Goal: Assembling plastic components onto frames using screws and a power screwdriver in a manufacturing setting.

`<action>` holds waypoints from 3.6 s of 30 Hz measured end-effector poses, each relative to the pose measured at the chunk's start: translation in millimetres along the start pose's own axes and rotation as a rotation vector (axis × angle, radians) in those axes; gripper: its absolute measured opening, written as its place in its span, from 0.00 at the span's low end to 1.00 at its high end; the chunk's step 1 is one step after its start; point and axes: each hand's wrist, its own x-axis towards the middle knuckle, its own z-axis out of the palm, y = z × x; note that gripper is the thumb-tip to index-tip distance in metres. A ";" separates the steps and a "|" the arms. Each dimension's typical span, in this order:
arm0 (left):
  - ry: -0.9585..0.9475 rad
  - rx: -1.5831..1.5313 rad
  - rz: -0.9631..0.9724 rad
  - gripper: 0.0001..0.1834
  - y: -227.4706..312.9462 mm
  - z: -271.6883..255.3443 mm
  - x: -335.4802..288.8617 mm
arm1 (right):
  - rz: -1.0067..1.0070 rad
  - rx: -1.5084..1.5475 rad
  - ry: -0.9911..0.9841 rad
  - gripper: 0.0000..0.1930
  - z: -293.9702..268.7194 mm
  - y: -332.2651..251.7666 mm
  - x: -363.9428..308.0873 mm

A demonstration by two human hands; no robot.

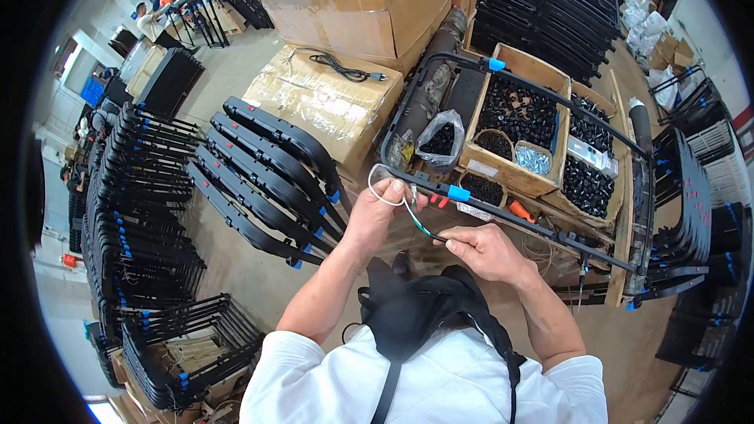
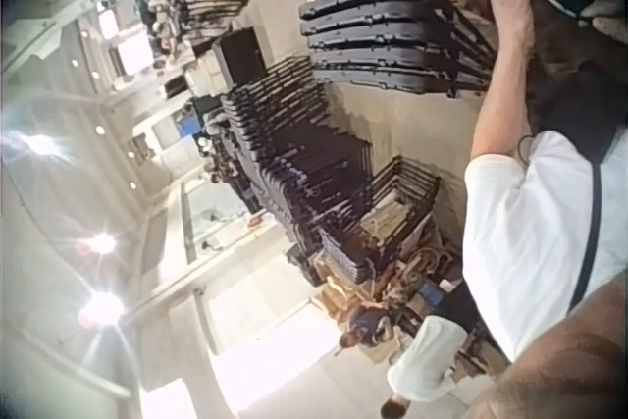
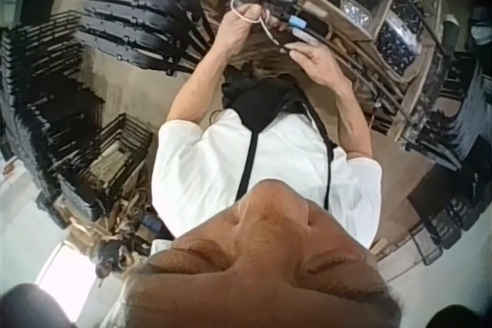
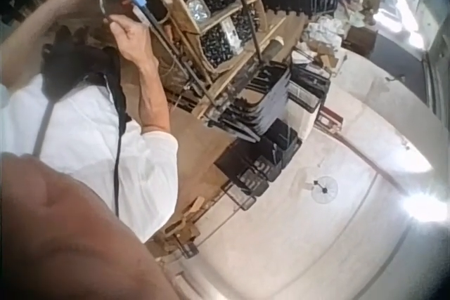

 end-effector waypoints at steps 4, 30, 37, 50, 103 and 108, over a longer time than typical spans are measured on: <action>0.034 -0.136 -0.157 0.25 -24.6 -5.7 0.6 | -0.051 -0.031 0.082 0.15 19.2 23.6 4.9; -0.093 0.706 0.072 0.19 -67.3 -43.5 -17.0 | 0.226 0.190 0.387 0.15 105.6 84.9 64.3; 0.134 0.453 -0.146 0.14 -108.5 -53.3 -2.2 | 0.177 0.128 0.236 0.16 114.4 104.9 71.9; -0.027 0.257 -0.384 0.18 -114.0 -73.5 35.1 | 0.378 0.492 0.034 0.21 112.4 131.0 91.3; 0.325 0.235 -0.384 0.12 -145.5 -126.9 93.0 | 0.484 0.393 0.225 0.18 163.7 134.2 183.8; 0.433 0.227 -0.184 0.28 -130.4 -113.4 68.9 | 0.495 0.569 0.299 0.19 136.9 137.3 188.0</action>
